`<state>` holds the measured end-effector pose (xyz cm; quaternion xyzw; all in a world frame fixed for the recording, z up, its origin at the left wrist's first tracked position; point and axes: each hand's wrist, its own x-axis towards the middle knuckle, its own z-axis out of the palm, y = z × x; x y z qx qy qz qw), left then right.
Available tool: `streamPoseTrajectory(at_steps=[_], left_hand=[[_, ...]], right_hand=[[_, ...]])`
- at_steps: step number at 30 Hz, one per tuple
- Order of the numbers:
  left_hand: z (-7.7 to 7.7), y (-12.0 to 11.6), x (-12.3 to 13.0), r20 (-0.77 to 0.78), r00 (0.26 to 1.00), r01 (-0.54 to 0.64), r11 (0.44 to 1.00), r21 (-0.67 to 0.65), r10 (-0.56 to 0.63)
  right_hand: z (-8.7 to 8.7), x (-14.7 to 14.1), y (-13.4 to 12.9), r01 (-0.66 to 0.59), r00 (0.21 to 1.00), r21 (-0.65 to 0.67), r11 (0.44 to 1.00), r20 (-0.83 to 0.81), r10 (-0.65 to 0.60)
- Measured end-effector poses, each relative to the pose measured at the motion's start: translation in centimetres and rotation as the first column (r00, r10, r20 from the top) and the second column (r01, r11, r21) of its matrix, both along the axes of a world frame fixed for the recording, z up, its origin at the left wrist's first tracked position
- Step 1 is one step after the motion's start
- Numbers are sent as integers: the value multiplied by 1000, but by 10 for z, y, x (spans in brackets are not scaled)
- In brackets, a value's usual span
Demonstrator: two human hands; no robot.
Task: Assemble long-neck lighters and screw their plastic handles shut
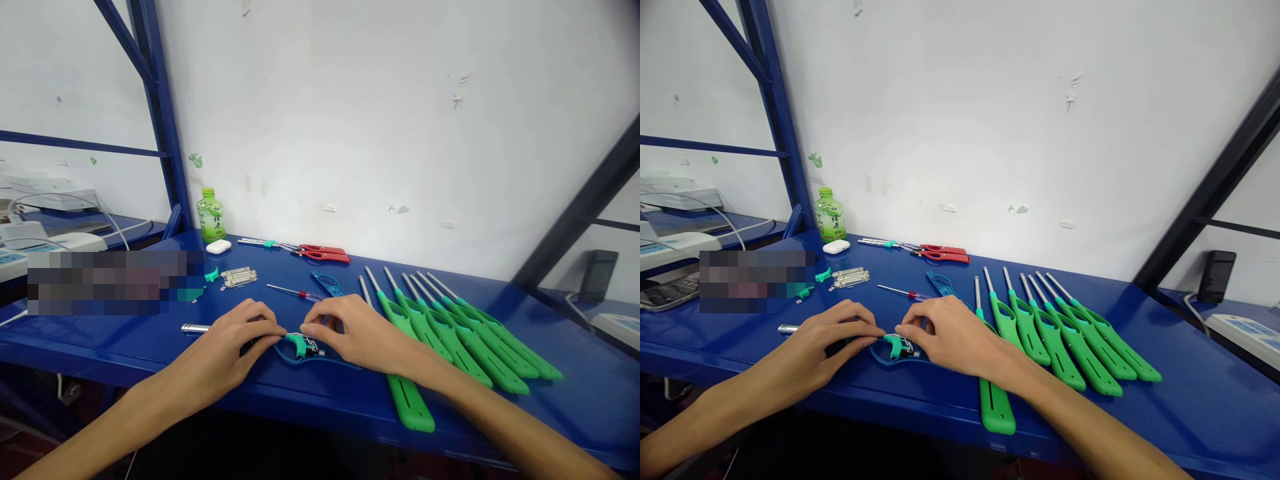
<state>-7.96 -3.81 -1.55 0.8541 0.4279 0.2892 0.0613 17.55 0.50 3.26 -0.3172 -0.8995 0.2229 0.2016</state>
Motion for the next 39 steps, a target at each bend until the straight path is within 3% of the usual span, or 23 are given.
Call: streamPoseTrajectory(at_steps=[10, 22, 39], left_hand=[[1, -2, 1, 3, 1000, -1, 1000, -14, 1], [2, -1, 0, 6, 1000, 8, 1000, -1, -8], [3, -3, 1, -3, 1000, 3, 1000, -13, -4]], right_hand=[[0, 0, 4, -19, 999, 24, 1000, 50, 17], [-1, 4, 6, -162, 979, 233, 959, 160, 127], [-4, 4, 6, -143, 982, 156, 977, 143, 121]])
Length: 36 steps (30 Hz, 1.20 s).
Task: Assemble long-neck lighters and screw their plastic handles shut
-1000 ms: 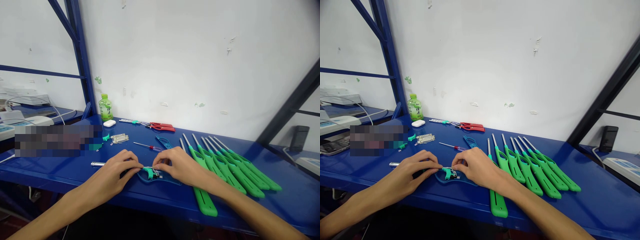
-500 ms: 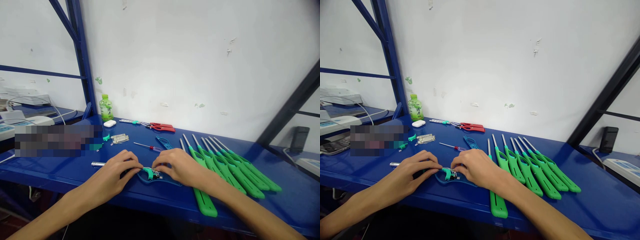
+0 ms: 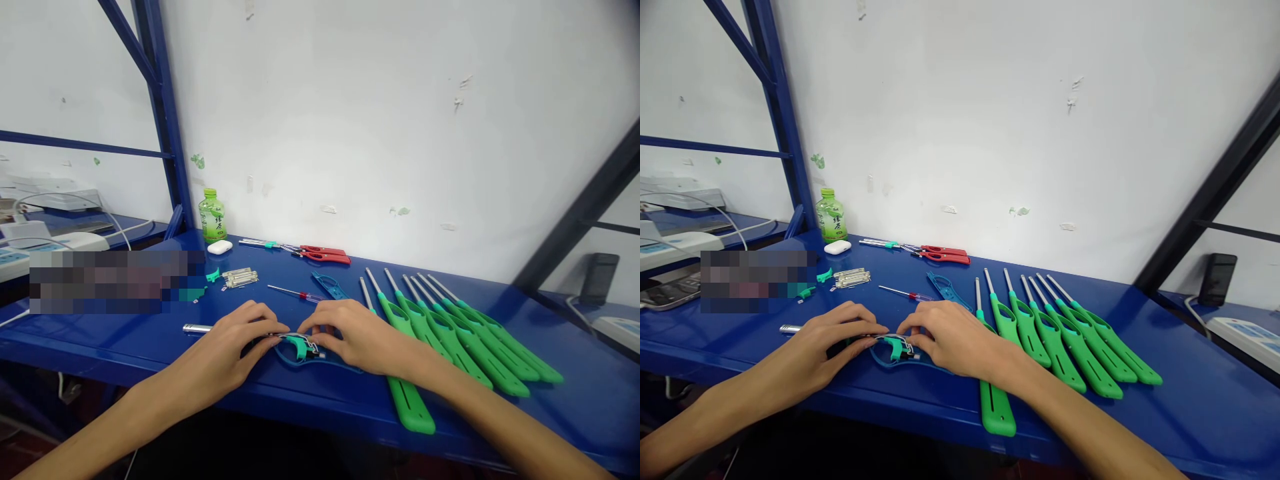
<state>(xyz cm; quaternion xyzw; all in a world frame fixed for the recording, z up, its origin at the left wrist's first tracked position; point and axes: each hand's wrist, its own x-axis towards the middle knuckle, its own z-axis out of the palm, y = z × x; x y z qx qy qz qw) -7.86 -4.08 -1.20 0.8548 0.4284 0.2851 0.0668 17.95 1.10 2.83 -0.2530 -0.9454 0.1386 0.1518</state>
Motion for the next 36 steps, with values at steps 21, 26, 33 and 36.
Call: streamPoseTrajectory(at_steps=[21, 26, 33, 36], left_hand=[[1, -1, 2, -22, 1000, 22, 1000, 19, -21], [1, -3, 1, -13, 1000, 22, 1000, 5, -22], [0, -2, 1, -14, 1000, 14, 1000, -16, -14], [0, -2, 2, -10, 1000, 8, 1000, -25, -9]], right_hand=[[2, 2, -1, -25, 999, 86, 996, 27, 22], [3, 1, -2, -22, 999, 97, 995, 45, 18], [1, 2, -3, -21, 999, 95, 995, 50, 16], [2, 1, -3, -18, 998, 94, 995, 57, 13]])
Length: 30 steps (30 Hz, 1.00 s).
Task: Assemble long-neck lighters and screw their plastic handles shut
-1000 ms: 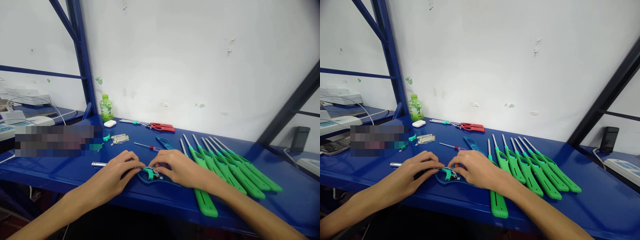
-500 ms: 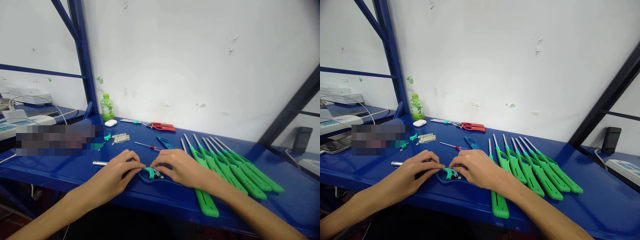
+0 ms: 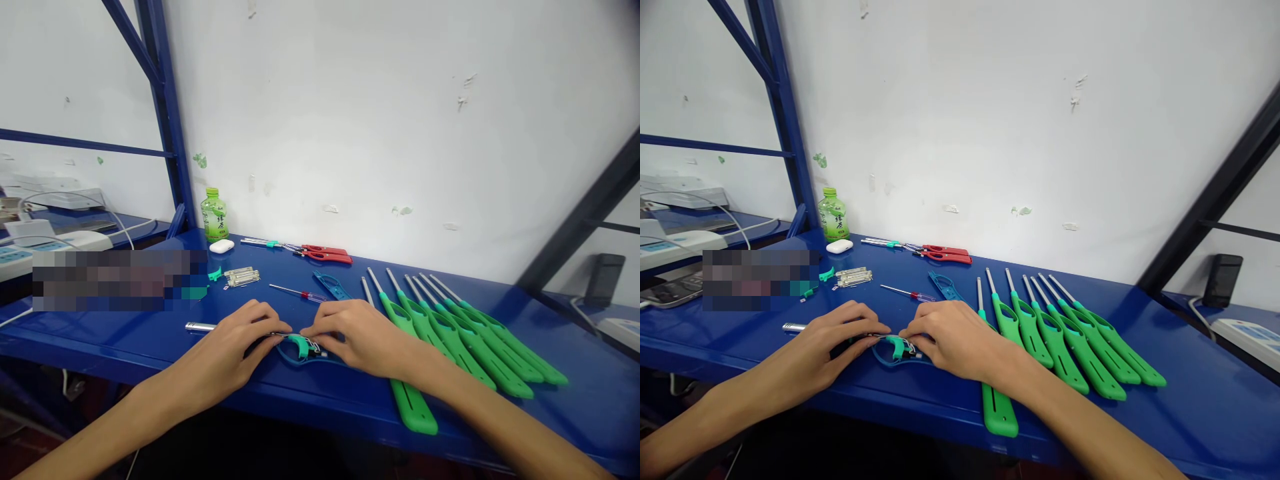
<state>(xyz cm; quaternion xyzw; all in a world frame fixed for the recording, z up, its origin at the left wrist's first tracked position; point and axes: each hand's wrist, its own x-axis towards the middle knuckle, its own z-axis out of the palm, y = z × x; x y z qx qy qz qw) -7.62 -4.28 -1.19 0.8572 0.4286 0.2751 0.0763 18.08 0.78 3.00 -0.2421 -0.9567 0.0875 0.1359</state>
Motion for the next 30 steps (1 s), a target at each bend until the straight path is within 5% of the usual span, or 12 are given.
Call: streamPoseTrajectory(at_steps=[30], left_hand=[[-1, 1, -1, -4, 1000, 10, 1000, 5, -10]], right_hand=[[4, 1, -1, -13, 1000, 68, 998, -5, 13]])
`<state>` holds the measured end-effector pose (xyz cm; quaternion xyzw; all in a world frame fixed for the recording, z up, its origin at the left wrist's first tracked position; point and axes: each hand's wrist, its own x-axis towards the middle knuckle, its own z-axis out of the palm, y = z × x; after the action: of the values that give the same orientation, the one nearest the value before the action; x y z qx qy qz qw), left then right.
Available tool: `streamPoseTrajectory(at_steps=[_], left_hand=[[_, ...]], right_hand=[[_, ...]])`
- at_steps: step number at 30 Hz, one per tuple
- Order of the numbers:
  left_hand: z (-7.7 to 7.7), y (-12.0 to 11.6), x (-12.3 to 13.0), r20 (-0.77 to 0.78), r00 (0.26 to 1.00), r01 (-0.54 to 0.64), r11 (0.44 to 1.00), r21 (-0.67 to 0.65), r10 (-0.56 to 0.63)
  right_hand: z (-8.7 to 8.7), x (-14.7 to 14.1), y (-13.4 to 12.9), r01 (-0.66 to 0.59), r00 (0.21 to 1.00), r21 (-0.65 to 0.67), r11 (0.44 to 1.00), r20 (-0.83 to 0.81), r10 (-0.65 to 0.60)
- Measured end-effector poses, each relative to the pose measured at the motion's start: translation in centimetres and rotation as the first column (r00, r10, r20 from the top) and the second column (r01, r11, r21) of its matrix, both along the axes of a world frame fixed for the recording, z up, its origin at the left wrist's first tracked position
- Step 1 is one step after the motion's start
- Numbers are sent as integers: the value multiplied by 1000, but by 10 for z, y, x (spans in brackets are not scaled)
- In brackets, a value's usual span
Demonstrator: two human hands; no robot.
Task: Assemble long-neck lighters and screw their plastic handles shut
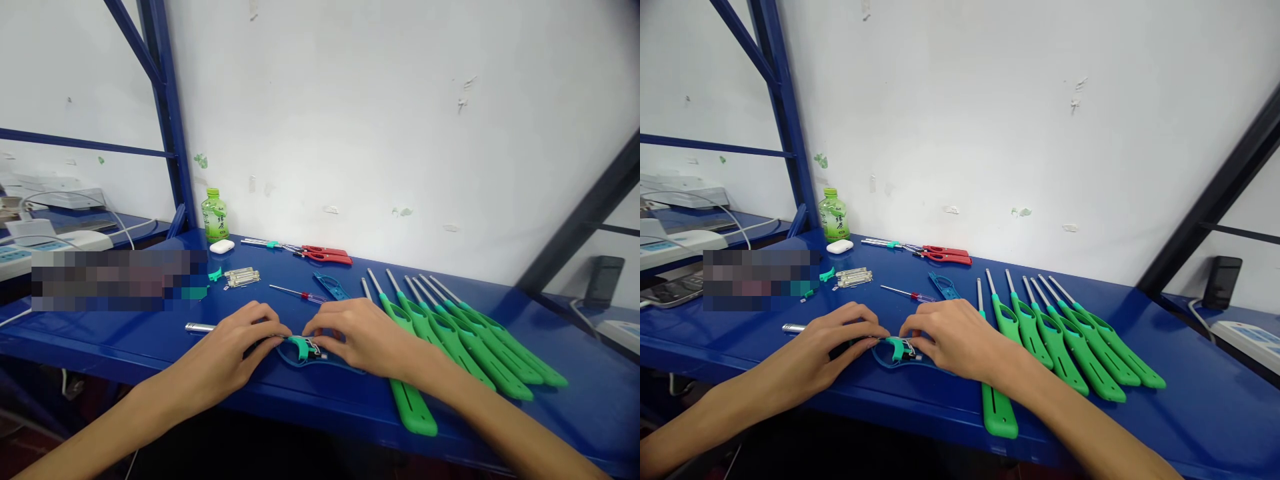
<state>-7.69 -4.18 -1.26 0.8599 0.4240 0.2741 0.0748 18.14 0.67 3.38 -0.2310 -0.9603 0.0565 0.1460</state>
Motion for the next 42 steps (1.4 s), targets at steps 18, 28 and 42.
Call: streamPoseTrajectory(at_steps=[18, 28, 42], left_hand=[[1, -3, 0, -26, 999, 33, 999, 11, -32], [3, -4, 2, -14, 1000, 11, 999, 37, -10], [16, -1, -24, -19, 998, -63, 998, -5, 63]], right_hand=[[5, 5, 1, -67, 989, 34, 997, 137, 62], [4, 4, 1, -67, 991, 64, 996, 119, 59], [4, 3, 1, -42, 991, 77, 996, 133, 32]])
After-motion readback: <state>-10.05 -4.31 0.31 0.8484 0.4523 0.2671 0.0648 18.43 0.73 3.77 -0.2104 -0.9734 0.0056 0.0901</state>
